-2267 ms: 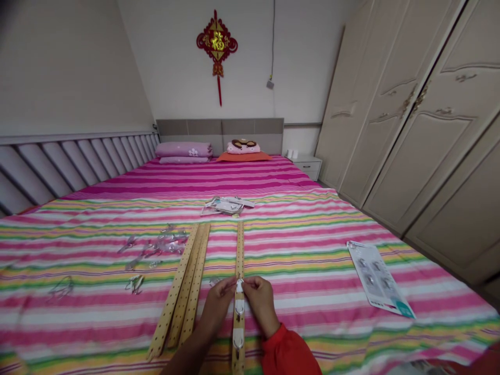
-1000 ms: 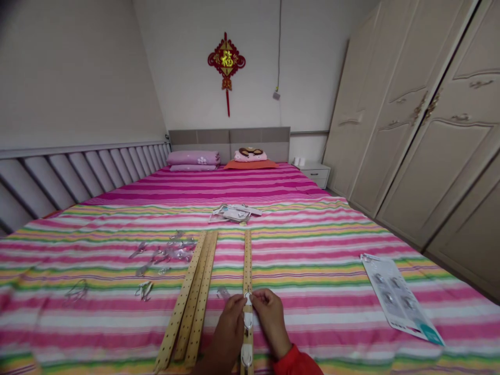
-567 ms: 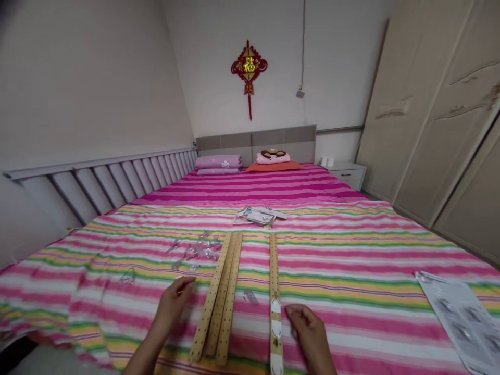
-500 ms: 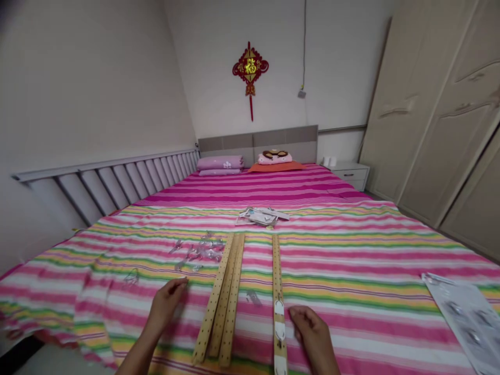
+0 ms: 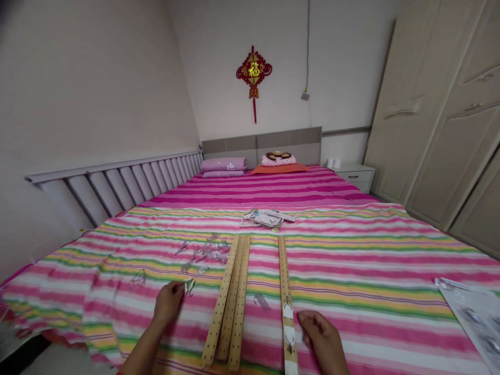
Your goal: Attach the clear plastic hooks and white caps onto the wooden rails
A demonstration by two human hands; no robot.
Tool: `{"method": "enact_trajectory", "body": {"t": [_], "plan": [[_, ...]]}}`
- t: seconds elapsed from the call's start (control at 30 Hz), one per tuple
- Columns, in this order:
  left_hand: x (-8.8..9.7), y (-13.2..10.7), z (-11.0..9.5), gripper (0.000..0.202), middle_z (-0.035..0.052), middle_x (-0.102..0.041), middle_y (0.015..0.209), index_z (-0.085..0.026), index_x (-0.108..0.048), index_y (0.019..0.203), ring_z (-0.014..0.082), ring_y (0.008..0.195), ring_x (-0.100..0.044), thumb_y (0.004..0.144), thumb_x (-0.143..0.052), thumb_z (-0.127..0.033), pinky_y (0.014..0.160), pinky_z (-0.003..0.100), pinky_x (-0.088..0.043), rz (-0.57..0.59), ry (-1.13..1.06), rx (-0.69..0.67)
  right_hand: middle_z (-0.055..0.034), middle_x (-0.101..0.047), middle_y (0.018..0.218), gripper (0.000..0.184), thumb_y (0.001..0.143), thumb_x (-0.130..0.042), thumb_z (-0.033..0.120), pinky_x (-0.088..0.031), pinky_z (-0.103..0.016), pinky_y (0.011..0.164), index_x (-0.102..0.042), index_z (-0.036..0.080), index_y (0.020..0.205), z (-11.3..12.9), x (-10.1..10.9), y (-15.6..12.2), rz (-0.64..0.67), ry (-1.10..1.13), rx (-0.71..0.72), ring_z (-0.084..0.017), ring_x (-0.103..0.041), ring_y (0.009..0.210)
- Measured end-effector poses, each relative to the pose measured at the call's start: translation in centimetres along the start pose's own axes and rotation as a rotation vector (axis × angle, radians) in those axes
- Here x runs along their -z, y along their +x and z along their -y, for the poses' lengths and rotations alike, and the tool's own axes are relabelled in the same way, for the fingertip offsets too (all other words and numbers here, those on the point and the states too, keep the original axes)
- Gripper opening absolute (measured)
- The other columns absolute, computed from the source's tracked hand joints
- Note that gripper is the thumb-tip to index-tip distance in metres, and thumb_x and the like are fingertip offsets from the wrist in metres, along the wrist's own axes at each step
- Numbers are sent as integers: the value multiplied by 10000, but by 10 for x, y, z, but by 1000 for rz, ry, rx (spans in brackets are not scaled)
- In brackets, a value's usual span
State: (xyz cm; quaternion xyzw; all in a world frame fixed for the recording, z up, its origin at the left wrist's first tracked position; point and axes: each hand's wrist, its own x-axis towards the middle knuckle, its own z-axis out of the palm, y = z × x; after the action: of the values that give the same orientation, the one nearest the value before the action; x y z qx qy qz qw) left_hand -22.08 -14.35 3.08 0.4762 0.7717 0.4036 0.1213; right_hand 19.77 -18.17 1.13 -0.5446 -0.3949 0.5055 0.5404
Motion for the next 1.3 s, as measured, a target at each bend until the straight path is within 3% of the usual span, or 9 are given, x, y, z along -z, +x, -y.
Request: {"method": "enact_trajectory", "body": {"t": [0.17,0.33,0.57,0.7,0.77,0.87,1.07,1.2,1.3], "plan": [[-1,5,-9,176,43,-628,591,-204,-563,582,205,597,-579,718,-495,-294,572,273,-365,-18,77,-19,51,-451,423,421,581,-708,548,-239,-230,441,-677,146,700,-2,-1,1,-8,-6,3,-96,-352,418],[-5,11,-21,177,42,-572,571,-214,-490,539,208,615,-552,715,-478,-235,604,288,-368,-79,72,-30,50,-456,427,414,573,-716,539,-244,-226,439,-676,144,692,-5,0,3,3,3,7,-92,-361,418],[-4,15,-42,139,20,-564,614,-219,-490,640,203,633,-550,712,-484,-338,624,317,-428,-219,-116,-20,44,-476,429,390,557,-714,530,-268,-232,429,-671,156,660,0,-2,1,-9,-6,14,-98,-382,406],[-6,15,-58,231,-10,-540,570,-208,-485,672,169,564,-550,702,-477,-437,560,306,-468,-254,-291,32,50,-463,399,372,564,-708,519,-268,-235,426,-672,162,659,6,-4,-1,-12,-11,21,-104,-386,398],[-7,12,-71,312,-5,-560,570,-193,-501,688,161,542,-569,686,-489,-505,535,303,-489,-204,-377,40,51,-464,393,363,573,-705,513,-263,-233,429,-670,161,656,7,-4,-2,-11,0,18,-102,-383,396],[-7,-6,-100,386,17,-630,651,-167,-566,762,171,628,-626,648,-576,-536,612,304,-525,-50,-506,-19,57,-453,371,357,575,-710,505,-243,-227,429,-662,159,652,7,-4,-1,2,30,-4,-94,-366,380],[-9,-76,-161,273,12,-642,751,-191,-588,826,169,728,-621,705,-630,-432,676,272,-514,254,-672,-150,57,-466,392,342,572,-736,482,-230,-217,418,-651,158,641,14,-7,-1,-8,106,3,-82,-357,377],[-20,-115,-178,220,7,-615,736,-201,-582,806,163,717,-599,748,-606,-412,637,242,-488,376,-663,-163,42,-503,464,359,591,-738,506,-267,-215,407,-654,162,651,35,-17,-15,8,98,80,-85,-371,408],[-30,-133,-185,204,11,-610,707,-201,-602,774,164,680,-586,755,-599,-404,612,239,-468,431,-611,-189,16,-540,532,347,612,-738,503,-352,-232,450,-675,169,687,58,-27,-31,22,21,233,-117,-445,483]]}}
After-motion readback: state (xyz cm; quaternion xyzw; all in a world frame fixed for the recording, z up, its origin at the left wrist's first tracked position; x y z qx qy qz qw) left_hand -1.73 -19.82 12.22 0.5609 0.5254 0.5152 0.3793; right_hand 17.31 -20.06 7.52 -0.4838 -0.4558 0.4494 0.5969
